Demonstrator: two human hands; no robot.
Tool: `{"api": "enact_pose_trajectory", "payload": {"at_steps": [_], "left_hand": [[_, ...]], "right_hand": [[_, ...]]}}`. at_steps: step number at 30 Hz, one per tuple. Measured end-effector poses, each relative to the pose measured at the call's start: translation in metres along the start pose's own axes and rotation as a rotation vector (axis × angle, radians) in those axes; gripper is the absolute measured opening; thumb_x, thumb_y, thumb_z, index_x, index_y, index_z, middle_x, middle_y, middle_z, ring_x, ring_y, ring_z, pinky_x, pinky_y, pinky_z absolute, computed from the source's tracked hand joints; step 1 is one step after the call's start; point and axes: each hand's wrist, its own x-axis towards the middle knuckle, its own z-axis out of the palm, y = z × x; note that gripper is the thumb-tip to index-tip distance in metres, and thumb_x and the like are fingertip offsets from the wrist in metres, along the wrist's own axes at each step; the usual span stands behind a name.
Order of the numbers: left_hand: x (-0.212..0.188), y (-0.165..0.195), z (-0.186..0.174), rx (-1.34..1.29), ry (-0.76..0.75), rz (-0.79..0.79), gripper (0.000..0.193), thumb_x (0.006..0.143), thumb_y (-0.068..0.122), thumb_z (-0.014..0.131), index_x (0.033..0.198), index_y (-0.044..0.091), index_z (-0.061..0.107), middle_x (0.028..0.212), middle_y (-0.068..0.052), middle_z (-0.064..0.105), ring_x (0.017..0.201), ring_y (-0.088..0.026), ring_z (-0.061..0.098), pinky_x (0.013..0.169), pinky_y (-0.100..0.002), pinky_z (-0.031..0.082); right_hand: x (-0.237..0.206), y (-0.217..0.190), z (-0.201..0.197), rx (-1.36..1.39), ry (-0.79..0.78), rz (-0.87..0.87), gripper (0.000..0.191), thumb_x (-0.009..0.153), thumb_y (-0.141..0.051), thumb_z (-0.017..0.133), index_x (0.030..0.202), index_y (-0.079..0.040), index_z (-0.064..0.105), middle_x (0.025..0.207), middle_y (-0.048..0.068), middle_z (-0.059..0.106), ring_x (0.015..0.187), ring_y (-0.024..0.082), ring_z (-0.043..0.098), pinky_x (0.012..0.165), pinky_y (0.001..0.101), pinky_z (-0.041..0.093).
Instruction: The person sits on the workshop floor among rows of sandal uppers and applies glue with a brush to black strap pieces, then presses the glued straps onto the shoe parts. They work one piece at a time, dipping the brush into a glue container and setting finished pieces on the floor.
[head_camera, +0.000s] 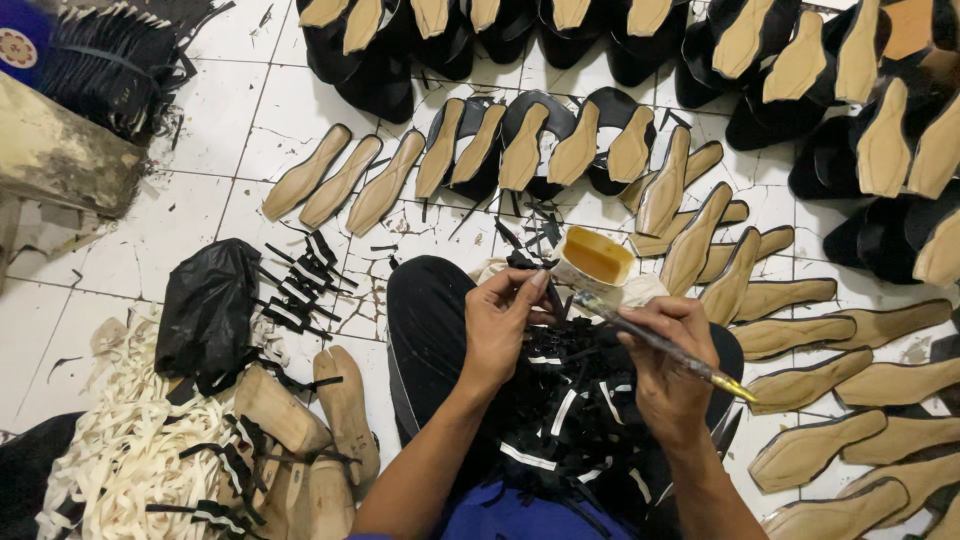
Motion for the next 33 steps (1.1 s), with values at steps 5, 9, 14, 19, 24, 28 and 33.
{"api": "enact_pose_trajectory", "payload": {"at_steps": [5,9,14,19,24,28,33], "left_hand": [[-0.002,-0.001,0.005,0.046,0.022,0.021,0.021,0.1,0.015,0.068,0.103,-0.006,0.072,0.082,-0.007,0.071,0.07,-0.011,0.068,0.063,-0.026,0.061],[-0.002,0.004,0.003,0.02,0.035,0.021,0.021,0.1,0.015,0.068,0.103,-0.005,0.072,0.082,-0.007,0.071,0.069,-0.011,0.068,0.063,-0.025,0.06],[0.0,0.009,-0.001,0.08,0.06,0.096,0.022,0.101,0.016,0.068,0.1,-0.006,0.071,0.084,-0.005,0.071,0.072,-0.011,0.07,0.065,-0.027,0.064],[-0.002,0.002,0.002,0.065,0.03,0.042,0.021,0.1,0.015,0.068,0.103,-0.005,0.073,0.086,-0.006,0.072,0.072,-0.01,0.068,0.064,-0.026,0.061],[0.005,-0.002,-0.009,0.036,0.089,0.072,0.02,0.1,0.014,0.068,0.102,-0.006,0.072,0.085,-0.006,0.071,0.073,-0.011,0.067,0.064,-0.026,0.061],[0.007,-0.006,-0.01,-0.018,0.07,0.051,0.02,0.1,0.014,0.068,0.103,-0.005,0.072,0.086,-0.005,0.07,0.073,-0.011,0.067,0.065,-0.028,0.062],[0.01,0.001,-0.014,-0.026,0.063,0.07,0.017,0.098,0.012,0.067,0.103,-0.004,0.073,0.087,-0.004,0.071,0.077,-0.01,0.068,0.069,-0.027,0.061]], "right_hand": [[0.01,-0.016,0.003,-0.099,-0.057,-0.192,0.024,0.088,-0.006,0.077,0.112,-0.006,0.072,0.103,0.009,0.065,0.096,0.024,0.063,0.082,0.0342,0.052],[0.02,-0.021,0.007,-0.219,-0.116,-0.292,0.022,0.088,-0.01,0.077,0.11,-0.007,0.072,0.104,0.01,0.068,0.099,0.03,0.063,0.087,0.0405,0.051],[0.024,-0.021,0.001,-0.318,-0.146,-0.293,0.02,0.087,-0.013,0.075,0.106,-0.009,0.074,0.101,0.007,0.069,0.1,0.029,0.062,0.091,0.0431,0.044],[0.024,-0.02,0.006,-0.37,-0.135,-0.421,0.027,0.082,-0.008,0.075,0.109,-0.008,0.074,0.104,0.007,0.07,0.102,0.027,0.062,0.093,0.0452,0.043],[0.017,-0.023,0.004,-0.403,-0.263,-0.461,0.038,0.072,-0.006,0.071,0.11,-0.009,0.072,0.104,0.005,0.07,0.103,0.026,0.063,0.095,0.0501,0.041],[0.011,-0.019,0.005,-0.354,-0.164,-0.445,0.036,0.078,-0.005,0.074,0.114,-0.009,0.07,0.104,0.006,0.068,0.101,0.026,0.063,0.094,0.0464,0.042],[0.006,-0.003,0.006,-0.152,-0.263,-0.234,0.024,0.087,-0.01,0.075,0.111,-0.011,0.07,0.09,0.005,0.068,0.089,0.024,0.064,0.087,0.0392,0.048]]}}
